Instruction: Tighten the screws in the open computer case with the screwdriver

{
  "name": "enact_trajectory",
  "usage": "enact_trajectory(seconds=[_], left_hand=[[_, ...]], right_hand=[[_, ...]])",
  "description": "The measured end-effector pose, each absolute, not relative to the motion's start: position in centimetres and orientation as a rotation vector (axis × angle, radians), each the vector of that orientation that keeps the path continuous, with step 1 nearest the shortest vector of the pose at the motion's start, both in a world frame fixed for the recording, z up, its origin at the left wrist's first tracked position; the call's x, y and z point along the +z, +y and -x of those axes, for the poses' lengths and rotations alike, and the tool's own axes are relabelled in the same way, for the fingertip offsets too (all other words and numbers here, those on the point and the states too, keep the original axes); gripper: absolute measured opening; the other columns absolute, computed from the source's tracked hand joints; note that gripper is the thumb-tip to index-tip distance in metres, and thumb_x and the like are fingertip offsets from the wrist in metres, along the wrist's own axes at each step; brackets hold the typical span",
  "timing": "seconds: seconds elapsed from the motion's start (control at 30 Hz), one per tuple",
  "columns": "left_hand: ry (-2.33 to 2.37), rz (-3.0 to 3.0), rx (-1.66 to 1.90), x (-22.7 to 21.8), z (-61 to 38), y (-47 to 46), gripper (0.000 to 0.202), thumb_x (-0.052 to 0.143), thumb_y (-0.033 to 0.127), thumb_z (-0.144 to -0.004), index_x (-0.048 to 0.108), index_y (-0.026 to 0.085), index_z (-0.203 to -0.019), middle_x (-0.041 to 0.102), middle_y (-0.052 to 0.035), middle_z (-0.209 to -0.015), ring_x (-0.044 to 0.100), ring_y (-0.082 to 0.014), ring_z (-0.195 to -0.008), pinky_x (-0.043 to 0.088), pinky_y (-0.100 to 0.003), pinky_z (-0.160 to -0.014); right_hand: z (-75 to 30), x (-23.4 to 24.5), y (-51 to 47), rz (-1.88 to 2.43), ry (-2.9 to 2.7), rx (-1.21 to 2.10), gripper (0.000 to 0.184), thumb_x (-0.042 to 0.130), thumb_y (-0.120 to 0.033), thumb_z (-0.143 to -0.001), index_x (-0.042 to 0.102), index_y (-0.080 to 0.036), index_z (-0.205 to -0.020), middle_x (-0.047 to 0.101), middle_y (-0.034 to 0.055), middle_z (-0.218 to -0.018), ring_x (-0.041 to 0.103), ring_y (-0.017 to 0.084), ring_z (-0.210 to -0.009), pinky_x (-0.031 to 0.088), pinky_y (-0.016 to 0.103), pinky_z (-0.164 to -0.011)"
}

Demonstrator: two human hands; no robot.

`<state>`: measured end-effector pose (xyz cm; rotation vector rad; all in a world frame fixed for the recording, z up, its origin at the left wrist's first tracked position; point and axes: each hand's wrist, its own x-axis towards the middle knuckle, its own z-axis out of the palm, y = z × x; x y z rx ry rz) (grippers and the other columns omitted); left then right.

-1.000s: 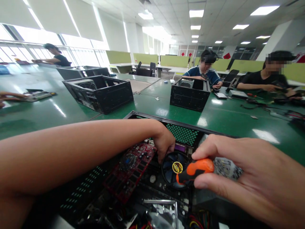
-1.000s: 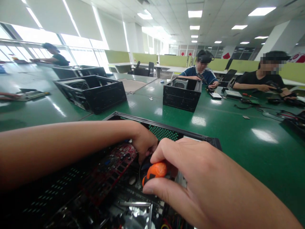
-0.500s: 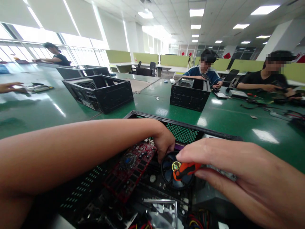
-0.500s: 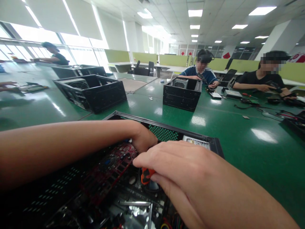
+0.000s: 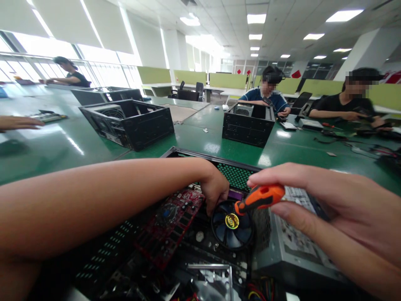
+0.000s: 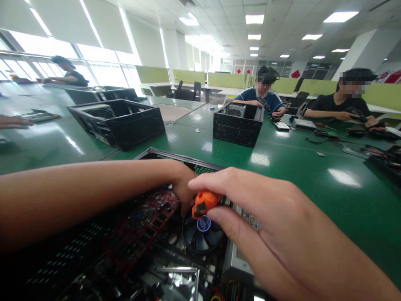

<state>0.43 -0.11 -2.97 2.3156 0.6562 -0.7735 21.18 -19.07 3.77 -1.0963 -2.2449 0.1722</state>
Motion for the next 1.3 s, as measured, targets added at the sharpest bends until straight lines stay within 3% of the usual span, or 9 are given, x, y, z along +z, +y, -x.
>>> enact_trajectory(seconds=[0.1, 0.27, 0.47, 0.73, 0.93, 1.1, 1.3], left_hand=[[0.628, -2.229, -0.976, -2.5, -0.6, 0.0, 0.020, 0.094, 0.024, -0.057, 0.075, 0.023, -0.065, 0.075, 0.0028, -0.070, 0.066, -0.0225, -0.077, 0.053, -0.033, -0.077], [0.676, -2.236, -0.974, -1.7, -1.1, -0.4, 0.028, 0.098, 0.025, -0.049, 0.071, 0.024, -0.057, 0.070, 0.0066, -0.059, 0.062, -0.0180, -0.066, 0.046, -0.028, -0.063], [0.716, -2.253, -1.046, -1.1, -1.7, -0.9, 0.028, 0.098, 0.020, -0.050, 0.071, 0.024, -0.056, 0.074, 0.0038, -0.065, 0.066, -0.0217, -0.075, 0.051, -0.032, -0.076], [0.702, -2.242, -0.997, -1.1, -1.5, -1.0, 0.029, 0.096, 0.018, -0.050, 0.068, 0.024, -0.054, 0.068, 0.0073, -0.057, 0.063, -0.0178, -0.066, 0.047, -0.026, -0.064], [0.702, -2.237, -1.034, -0.9, -1.6, -1.1, 0.025, 0.092, 0.021, -0.059, 0.068, 0.024, -0.055, 0.070, 0.0052, -0.060, 0.063, -0.0190, -0.069, 0.050, -0.029, -0.071], [0.700, -2.256, -1.004, -0.9, -1.7, -1.2, 0.028, 0.094, 0.018, -0.055, 0.067, 0.024, -0.053, 0.068, 0.0072, -0.056, 0.061, -0.0174, -0.067, 0.047, -0.027, -0.065], [0.752, -2.229, -1.012, -0.9, -1.7, -1.4, 0.027, 0.094, 0.017, -0.056, 0.068, 0.024, -0.054, 0.069, 0.0056, -0.059, 0.062, -0.0198, -0.069, 0.049, -0.031, -0.072]], right_hand=[[-22.0, 3.6, -18.7, 1.145, -2.111, 0.046, 0.030, 0.061, -0.040, -0.112, 0.071, -0.043, -0.140, 0.086, -0.0027, -0.121, 0.085, 0.027, -0.097, 0.068, 0.039, -0.094], [-22.6, 3.6, -17.1, 1.243, -2.041, 0.011, 0.026, 0.062, -0.036, -0.108, 0.071, -0.035, -0.133, 0.086, 0.0013, -0.116, 0.084, 0.026, -0.091, 0.067, 0.038, -0.081], [-22.7, 3.3, -15.7, 1.249, -2.065, 0.082, 0.022, 0.058, -0.035, -0.111, 0.070, -0.031, -0.130, 0.085, 0.0041, -0.114, 0.083, 0.027, -0.098, 0.063, 0.040, -0.084], [-22.7, 2.5, -14.8, 1.251, -2.098, 0.178, 0.022, 0.059, -0.034, -0.111, 0.069, -0.030, -0.129, 0.085, 0.0028, -0.116, 0.081, 0.025, -0.103, 0.061, 0.037, -0.087], [-22.2, 2.6, -14.7, 1.233, -2.148, 0.279, 0.024, 0.057, -0.030, -0.111, 0.071, -0.027, -0.129, 0.084, 0.0067, -0.118, 0.080, 0.026, -0.103, 0.061, 0.039, -0.087], [-22.1, 2.6, -14.7, 1.214, -2.153, 0.297, 0.023, 0.056, -0.028, -0.111, 0.071, -0.026, -0.129, 0.084, 0.0067, -0.115, 0.081, 0.025, -0.100, 0.061, 0.037, -0.085], [-22.2, 2.5, -14.5, 1.263, -2.126, 0.258, 0.016, 0.062, -0.038, -0.111, 0.070, -0.025, -0.117, 0.084, 0.0058, -0.105, 0.081, 0.024, -0.093, 0.059, 0.035, -0.078]])
